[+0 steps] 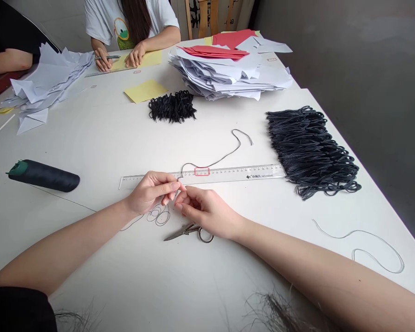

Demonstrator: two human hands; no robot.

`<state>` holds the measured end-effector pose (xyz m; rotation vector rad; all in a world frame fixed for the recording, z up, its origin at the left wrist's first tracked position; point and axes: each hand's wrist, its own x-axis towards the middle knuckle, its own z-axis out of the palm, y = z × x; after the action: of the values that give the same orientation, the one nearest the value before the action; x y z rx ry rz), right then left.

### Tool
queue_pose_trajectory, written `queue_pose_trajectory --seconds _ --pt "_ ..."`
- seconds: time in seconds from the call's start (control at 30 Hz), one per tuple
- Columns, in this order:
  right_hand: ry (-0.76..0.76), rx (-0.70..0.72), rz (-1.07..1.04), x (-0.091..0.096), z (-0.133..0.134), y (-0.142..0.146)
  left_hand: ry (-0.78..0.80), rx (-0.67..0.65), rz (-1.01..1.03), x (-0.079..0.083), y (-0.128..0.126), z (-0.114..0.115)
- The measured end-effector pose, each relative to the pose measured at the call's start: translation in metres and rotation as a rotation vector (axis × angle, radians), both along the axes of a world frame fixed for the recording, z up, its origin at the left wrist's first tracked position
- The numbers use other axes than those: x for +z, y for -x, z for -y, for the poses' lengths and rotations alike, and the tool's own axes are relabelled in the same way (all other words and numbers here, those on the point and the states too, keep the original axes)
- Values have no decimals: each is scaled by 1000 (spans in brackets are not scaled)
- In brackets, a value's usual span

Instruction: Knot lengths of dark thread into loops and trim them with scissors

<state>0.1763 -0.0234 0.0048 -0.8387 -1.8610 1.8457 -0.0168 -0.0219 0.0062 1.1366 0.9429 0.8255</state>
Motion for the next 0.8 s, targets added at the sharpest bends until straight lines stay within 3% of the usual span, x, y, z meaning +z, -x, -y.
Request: queue_pose_trajectory --seconds 0.13,0.3,0.43,0.8 --pt "-175 108 162 3 7 0 20 34 34 1 1 0" --pt "-311 89 212 3 13 1 -71 119 79 0 1 3" --pt "-225 14 179 3 11 2 -116 153 124 -1 1 5" --pt "68 -138 258 14 11 25 201 162 379 2 -12 14"
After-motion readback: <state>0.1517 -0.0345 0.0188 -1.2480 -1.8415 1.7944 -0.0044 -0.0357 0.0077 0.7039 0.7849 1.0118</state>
